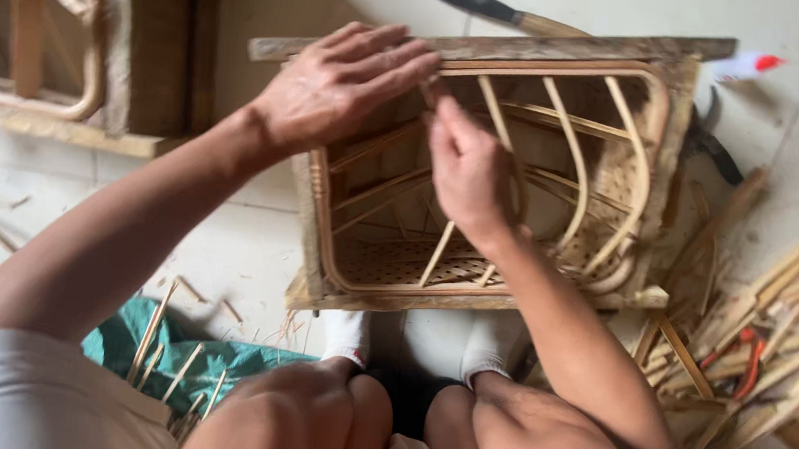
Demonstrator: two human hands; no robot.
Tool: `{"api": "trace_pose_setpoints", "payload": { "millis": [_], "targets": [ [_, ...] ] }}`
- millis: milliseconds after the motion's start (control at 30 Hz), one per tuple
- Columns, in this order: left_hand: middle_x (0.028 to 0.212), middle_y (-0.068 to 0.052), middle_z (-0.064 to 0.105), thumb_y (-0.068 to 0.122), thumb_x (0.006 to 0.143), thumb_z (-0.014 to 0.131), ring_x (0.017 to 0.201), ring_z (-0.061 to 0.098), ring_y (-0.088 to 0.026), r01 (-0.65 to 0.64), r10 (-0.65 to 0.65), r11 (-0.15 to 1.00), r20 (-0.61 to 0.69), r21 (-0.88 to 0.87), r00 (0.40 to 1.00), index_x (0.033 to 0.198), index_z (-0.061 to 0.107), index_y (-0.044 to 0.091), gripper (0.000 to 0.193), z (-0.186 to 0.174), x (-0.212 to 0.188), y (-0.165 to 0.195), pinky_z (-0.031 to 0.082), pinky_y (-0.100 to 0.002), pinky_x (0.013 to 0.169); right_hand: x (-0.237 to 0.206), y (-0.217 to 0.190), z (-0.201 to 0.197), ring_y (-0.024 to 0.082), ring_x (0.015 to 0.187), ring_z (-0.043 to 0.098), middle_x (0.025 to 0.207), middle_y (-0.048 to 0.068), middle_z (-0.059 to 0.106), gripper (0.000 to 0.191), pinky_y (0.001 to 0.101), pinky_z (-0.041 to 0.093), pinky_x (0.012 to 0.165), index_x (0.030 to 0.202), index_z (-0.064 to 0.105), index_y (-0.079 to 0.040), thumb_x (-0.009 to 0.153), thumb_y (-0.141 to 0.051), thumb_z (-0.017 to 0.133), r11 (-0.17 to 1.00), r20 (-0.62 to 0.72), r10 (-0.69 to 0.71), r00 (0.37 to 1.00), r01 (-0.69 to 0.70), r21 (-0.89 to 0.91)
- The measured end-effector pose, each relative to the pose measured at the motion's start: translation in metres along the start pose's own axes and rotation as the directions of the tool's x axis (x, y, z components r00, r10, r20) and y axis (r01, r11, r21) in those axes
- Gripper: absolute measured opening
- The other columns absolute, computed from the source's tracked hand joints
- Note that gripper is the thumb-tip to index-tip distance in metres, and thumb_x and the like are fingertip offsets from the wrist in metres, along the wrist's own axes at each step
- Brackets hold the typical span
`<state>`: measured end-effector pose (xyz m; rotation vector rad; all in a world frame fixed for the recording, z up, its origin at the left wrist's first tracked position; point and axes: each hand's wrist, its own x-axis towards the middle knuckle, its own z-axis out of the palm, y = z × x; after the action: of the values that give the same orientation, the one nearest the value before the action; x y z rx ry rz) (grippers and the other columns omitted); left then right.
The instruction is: The person sits on the floor with a woven bamboo basket held in a wooden frame and fits curved bamboo ribs across its rim. They press ribs into place, tap them with a hammer, trim with pliers, and squeeze glue from a bottle onto the joints while rotating the basket to work around it.
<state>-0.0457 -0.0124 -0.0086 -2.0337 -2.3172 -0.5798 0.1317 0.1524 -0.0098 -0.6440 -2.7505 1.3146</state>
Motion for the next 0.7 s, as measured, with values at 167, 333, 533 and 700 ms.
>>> {"api": "trace_pose_setpoints", "payload": {
  "millis": [167,333,533,700],
  "targets": [
    [0.138,-0.013,0.067,-0.001,0.077,0.073,0.132,0.061,-0.034,-0.100,0.101,0.994,0.016,-0.052,0.995,0.133,0.070,0.005,0.057,-0.023,0.003,0.016,0.053,-0.048,0.105,-0.017,-0.005,0.007,0.005,0.044,0.053,0.096,0.001,0.080,0.033,0.0231,0.042,0.036,0.136,0.065,-0.014,0.105,-0.025,0.063,0.972,-0.138,-0.179,0.974,0.197,0.132],
    [0.129,-0.015,0.072,-0.010,0.080,0.072,0.127,0.067,-0.032,-0.069,0.071,0.997,-0.046,0.045,0.996,0.120,0.077,0.000,0.042,-0.030,0.010,0.035,0.057,-0.045,0.108,-0.018,-0.010,0.028,0.006,0.047,0.054,0.095,0.006,0.076,0.031,0.0233,0.041,0.042,0.141,0.058,-0.010,0.112,-0.020,0.053,0.946,-0.099,-0.157,0.983,0.179,0.270],
    [0.139,-0.015,0.066,-0.007,0.102,0.067,0.137,0.060,-0.029,0.094,-0.112,0.978,-0.087,-0.187,0.990,0.133,0.067,0.000,0.032,-0.010,-0.013,0.044,0.050,-0.046,0.113,-0.051,-0.032,-0.037,0.021,0.079,0.069,0.126,0.025,0.064,0.049,0.0261,0.055,0.051,0.137,0.056,-0.002,0.095,-0.026,0.066,0.955,-0.130,-0.234,0.963,0.253,0.154],
    [0.135,-0.005,0.067,0.015,0.080,0.077,0.135,0.054,-0.031,0.282,-0.291,0.954,-0.087,-0.098,0.953,0.141,0.059,0.017,0.064,-0.015,-0.119,0.151,0.011,-0.060,0.125,-0.109,0.162,-0.226,0.017,0.092,0.072,0.117,0.015,0.069,0.025,0.0275,0.056,0.074,0.129,0.066,0.002,0.106,-0.007,0.061,0.993,-0.524,0.032,0.851,0.033,0.113]
  ]
}}
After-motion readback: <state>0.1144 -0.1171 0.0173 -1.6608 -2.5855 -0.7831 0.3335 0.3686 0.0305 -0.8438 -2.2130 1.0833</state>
